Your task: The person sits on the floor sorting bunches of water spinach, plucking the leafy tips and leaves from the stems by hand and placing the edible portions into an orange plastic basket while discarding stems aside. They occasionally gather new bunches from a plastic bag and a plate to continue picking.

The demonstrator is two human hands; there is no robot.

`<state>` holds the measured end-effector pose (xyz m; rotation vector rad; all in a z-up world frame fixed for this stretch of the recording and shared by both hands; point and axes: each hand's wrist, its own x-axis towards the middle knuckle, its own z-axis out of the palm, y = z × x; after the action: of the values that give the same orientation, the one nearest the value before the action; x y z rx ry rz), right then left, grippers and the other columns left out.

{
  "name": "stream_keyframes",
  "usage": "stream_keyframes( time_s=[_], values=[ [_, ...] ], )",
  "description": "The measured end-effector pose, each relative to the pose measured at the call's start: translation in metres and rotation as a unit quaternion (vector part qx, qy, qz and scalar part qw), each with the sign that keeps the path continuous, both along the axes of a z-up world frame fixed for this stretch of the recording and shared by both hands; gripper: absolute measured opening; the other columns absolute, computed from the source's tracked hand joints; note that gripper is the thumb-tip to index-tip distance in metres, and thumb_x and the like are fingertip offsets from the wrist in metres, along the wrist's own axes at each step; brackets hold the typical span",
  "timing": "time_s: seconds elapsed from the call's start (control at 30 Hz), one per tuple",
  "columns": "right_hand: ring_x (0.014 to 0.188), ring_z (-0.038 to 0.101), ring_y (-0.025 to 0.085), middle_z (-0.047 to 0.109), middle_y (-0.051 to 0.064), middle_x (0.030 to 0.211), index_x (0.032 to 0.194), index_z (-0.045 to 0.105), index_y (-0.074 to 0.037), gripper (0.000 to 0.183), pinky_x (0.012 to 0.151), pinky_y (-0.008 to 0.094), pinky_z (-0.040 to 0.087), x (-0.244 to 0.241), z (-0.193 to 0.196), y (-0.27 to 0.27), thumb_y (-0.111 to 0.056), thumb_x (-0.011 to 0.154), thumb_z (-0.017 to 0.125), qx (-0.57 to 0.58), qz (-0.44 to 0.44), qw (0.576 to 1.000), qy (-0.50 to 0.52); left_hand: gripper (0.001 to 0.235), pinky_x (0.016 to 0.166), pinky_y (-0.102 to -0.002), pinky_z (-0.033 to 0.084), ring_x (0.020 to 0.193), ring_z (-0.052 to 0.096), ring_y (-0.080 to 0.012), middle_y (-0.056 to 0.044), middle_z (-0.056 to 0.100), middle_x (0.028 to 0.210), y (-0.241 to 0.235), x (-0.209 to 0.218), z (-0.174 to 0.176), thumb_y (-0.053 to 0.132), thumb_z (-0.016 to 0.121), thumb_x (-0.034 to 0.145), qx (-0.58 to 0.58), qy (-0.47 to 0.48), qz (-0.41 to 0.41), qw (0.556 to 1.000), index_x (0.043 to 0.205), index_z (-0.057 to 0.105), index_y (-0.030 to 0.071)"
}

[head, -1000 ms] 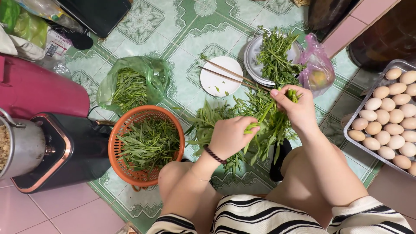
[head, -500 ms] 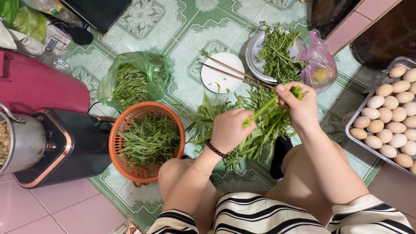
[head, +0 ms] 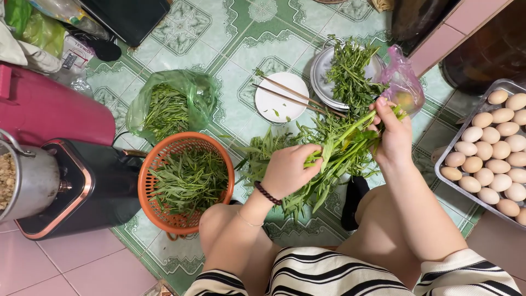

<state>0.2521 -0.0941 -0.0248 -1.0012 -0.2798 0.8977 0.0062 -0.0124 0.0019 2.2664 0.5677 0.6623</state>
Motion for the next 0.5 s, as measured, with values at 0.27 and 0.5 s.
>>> stream_keyframes(
  time_s=[0.27, 0.5],
  values=[
    [0.058, 0.046, 0.007, 0.054, -0.002, 0.074, 0.101, 0.063, -0.003, 0.019, 0.052, 0.020, 0.037, -0.011, -0.007, 0.001, -0.021, 0.104, 0.070, 0.011, 0.036, 0.999, -0.002, 0.021, 0.062, -0.034, 0.052, 0.070, 0.067, -0.0246, -0.007, 0.071, 0.088, 0.000, 0.004, -0.014, 0.022, 0.075, 0.084, 0.029, -0.053, 0.049, 0.997, 0.099, 0.073, 0.007],
    [0.075, 0.067, 0.011, 0.073, 0.009, 0.090, 0.102, 0.073, 0.001, 0.011, 0.070, 0.024, 0.055, -0.046, -0.004, -0.012, -0.008, 0.096, 0.075, 0.024, 0.081, 0.933, -0.350, 0.021, 0.059, -0.027, 0.044, 0.066, 0.054, -0.0118, -0.004, 0.062, 0.077, 0.033, 0.006, -0.045, 0.019, 0.062, 0.091, -0.511, -0.246, 0.176, 0.804, 0.084, 0.069, 0.000]
  ],
)
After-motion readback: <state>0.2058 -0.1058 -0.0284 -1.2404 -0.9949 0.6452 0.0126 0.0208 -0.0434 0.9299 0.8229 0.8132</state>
